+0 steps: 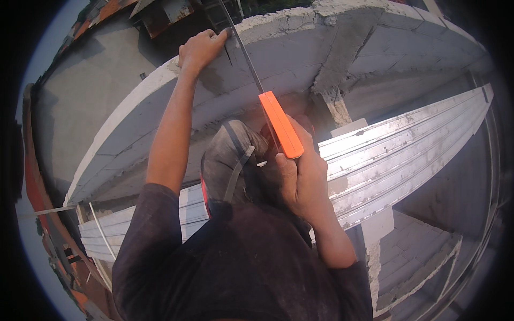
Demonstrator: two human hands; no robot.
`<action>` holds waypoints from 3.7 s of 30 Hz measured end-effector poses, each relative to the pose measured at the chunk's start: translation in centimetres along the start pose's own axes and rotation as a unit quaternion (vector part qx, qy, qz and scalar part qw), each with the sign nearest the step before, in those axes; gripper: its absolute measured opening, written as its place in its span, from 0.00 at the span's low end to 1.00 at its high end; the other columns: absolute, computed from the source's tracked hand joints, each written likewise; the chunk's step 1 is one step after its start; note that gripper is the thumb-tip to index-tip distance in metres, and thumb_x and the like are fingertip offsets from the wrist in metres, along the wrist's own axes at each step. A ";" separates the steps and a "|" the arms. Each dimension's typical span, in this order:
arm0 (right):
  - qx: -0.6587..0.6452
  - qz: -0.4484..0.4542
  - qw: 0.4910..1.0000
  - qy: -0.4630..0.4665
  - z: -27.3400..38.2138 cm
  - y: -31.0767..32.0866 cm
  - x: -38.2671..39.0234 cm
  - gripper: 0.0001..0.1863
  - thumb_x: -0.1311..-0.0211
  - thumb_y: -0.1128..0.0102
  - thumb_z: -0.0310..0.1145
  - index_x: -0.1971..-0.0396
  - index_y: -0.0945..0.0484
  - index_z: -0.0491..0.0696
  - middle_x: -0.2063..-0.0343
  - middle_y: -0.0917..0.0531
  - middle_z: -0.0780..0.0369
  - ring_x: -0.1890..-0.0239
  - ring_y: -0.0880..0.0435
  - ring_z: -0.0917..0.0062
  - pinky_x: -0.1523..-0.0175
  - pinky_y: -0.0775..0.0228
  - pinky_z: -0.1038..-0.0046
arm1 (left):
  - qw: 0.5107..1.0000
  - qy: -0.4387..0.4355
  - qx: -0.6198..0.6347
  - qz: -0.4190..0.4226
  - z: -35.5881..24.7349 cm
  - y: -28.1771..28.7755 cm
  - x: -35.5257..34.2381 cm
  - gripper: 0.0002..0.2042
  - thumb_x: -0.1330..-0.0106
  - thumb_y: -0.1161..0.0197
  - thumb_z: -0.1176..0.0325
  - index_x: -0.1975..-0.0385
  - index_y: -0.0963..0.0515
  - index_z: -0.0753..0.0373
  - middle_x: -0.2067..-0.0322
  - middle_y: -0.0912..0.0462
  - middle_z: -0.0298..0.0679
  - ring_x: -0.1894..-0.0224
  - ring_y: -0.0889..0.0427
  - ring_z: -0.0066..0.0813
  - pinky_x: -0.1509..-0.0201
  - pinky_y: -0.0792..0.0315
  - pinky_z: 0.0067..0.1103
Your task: The person uses a hand saw to cut a concrete block on a rooftop. The person holds the block with one hand and saws through it with the other, eventually separating a piece.
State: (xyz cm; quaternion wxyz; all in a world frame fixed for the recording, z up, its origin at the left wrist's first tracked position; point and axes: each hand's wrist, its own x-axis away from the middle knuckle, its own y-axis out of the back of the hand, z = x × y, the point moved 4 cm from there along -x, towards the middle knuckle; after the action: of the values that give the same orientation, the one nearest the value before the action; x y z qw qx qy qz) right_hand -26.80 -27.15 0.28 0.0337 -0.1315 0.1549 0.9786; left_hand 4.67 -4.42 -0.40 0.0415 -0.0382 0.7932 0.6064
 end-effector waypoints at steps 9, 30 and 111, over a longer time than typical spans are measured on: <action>0.000 0.029 0.992 -0.120 1.3 -1.4 -5.4 0.24 0.18 0.47 0.32 0.30 0.30 0.37 0.43 0.16 0.45 0.46 0.12 0.53 0.42 0.22 0.64 | 1.000 0.007 0.012 0.011 0.0 0.3 0.1 0.37 0.30 0.52 0.31 0.39 0.14 0.54 0.44 0.11 0.51 0.36 0.15 0.51 0.28 0.33 0.45; 0.113 -0.011 0.993 0.021 1.5 -1.2 1.5 0.20 0.21 0.43 0.31 0.36 0.27 0.38 0.52 0.15 0.47 0.58 0.10 0.53 0.53 0.19 0.62 | 1.000 0.007 0.010 0.013 0.0 0.2 0.2 0.36 0.29 0.53 0.32 0.36 0.16 0.54 0.43 0.11 0.50 0.35 0.16 0.51 0.26 0.35 0.45; 0.034 -0.045 0.998 -0.026 0.0 -2.5 -5.9 0.13 0.19 0.43 0.33 0.48 0.26 0.37 0.67 0.15 0.45 0.64 0.13 0.44 0.60 0.23 0.55 | 1.000 0.018 -0.022 0.014 0.1 -0.2 -0.5 0.28 0.26 0.58 0.52 0.38 0.18 0.58 0.38 0.15 0.54 0.33 0.19 0.56 0.28 0.34 0.51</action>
State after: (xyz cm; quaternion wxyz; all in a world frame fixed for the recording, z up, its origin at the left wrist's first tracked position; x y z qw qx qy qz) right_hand -20.83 -24.88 1.16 0.0859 -0.1120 0.1808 0.9733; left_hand 5.18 -4.35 -0.57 0.0181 -0.0393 0.7807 0.6234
